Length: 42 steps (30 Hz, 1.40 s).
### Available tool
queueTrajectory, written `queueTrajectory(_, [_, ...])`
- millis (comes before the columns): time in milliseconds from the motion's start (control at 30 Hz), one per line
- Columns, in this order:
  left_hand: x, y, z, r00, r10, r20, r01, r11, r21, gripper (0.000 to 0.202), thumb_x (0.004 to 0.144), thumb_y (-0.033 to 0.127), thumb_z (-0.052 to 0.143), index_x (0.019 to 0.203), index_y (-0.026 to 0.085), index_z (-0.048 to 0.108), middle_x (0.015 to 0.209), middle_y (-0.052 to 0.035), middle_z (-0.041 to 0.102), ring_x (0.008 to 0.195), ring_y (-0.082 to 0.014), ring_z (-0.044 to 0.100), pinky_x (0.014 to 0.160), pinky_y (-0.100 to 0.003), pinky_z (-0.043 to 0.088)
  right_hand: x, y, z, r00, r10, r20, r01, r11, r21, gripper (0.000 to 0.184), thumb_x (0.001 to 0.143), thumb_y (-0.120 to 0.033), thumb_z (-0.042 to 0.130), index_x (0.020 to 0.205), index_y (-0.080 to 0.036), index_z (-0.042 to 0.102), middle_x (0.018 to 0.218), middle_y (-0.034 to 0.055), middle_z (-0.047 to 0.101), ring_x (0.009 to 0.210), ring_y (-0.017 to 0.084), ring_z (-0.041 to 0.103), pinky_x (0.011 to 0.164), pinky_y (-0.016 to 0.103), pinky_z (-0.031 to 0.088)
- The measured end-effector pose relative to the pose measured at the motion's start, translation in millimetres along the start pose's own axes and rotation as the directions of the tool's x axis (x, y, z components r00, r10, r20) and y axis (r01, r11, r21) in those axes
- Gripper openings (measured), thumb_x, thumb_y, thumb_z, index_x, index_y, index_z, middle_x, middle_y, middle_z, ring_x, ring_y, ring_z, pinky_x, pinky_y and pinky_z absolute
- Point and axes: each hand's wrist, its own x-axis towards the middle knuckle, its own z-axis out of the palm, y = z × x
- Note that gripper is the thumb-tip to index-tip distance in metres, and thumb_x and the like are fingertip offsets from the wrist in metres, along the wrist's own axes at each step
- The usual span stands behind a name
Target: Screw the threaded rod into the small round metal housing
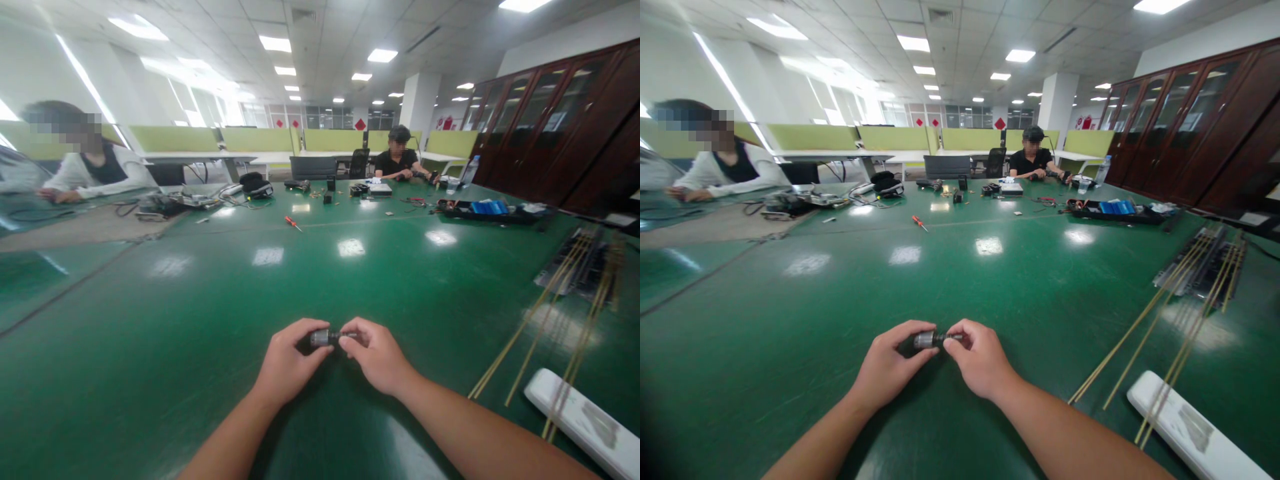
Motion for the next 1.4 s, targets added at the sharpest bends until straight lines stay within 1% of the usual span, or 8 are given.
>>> queueTrajectory(267, [0.0,-2.8,-0.5,1.0,-0.002,0.02,0.002,1.0,-0.001,0.026,0.076,0.023,0.074,0.101,0.027,0.07,0.099,0.0008,0.072,0.09,-0.0178,0.067,0.085,-0.029,0.05,-0.8,0.7,0.3,1.0,0.01,0.002,-0.01,1.0,-0.008,0.012,0.085,-0.027,0.058,0.088,-0.018,0.065,0.07,-0.0016,0.06,0.064,0.013,0.055,0.06,0.024,0.04])
queueTrajectory(467, [-0.5,-1.0,-0.9,1.0,-0.003,0.016,0.003,1.0,-0.004,0.025,0.075,0.023,0.075,0.1,0.026,0.07,0.096,0.0003,0.072,0.089,-0.018,0.067,0.083,-0.029,0.049,-1.8,-2.1,0.7,1.0,0.014,-0.004,-0.014,1.0,-0.003,0.01,0.085,-0.025,0.058,0.088,-0.018,0.064,0.071,-0.0012,0.061,0.065,0.013,0.056,0.061,0.024,0.042])
queueTrajectory(767, [1.1,0.0,0.1,1.0,0.003,0.015,-0.003,1.0,-0.005,0.025,0.074,0.022,0.076,0.098,0.026,0.07,0.095,0.001,0.072,0.087,-0.0174,0.067,0.082,-0.028,0.05,-1.1,1.8,0.2,1.0,0.003,-0.001,-0.003,1.0,-0.007,0.011,0.085,-0.026,0.057,0.091,-0.019,0.064,0.074,-0.0005,0.062,0.068,0.014,0.058,0.063,0.025,0.043])
queueTrajectory(1033, [1.4,1.1,-1.9,1.0,-0.019,-0.007,0.018,1.0,-0.021,0.025,0.074,0.024,0.076,0.099,0.025,0.071,0.096,-0.0016,0.073,0.089,-0.0198,0.067,0.084,-0.032,0.05,-1.4,1.4,-0.5,1.0,0.02,-0.006,-0.021,1.0,-0.011,0.013,0.086,-0.026,0.056,0.093,-0.019,0.063,0.072,-0.001,0.062,0.067,0.015,0.059,0.062,0.025,0.042])
queueTrajectory(1400, [1.7,0.8,-0.8,0.998,-0.067,-0.021,0.066,0.997,-0.036,0.025,0.073,0.025,0.075,0.098,0.023,0.072,0.098,-0.0031,0.073,0.091,-0.0212,0.067,0.086,-0.034,0.051,-1.0,-1.6,-0.6,0.999,0.05,-0.01,-0.049,0.997,0.055,0.013,0.086,-0.028,0.056,0.092,-0.017,0.061,0.071,-0.0007,0.061,0.065,0.014,0.058,0.063,0.025,0.044])
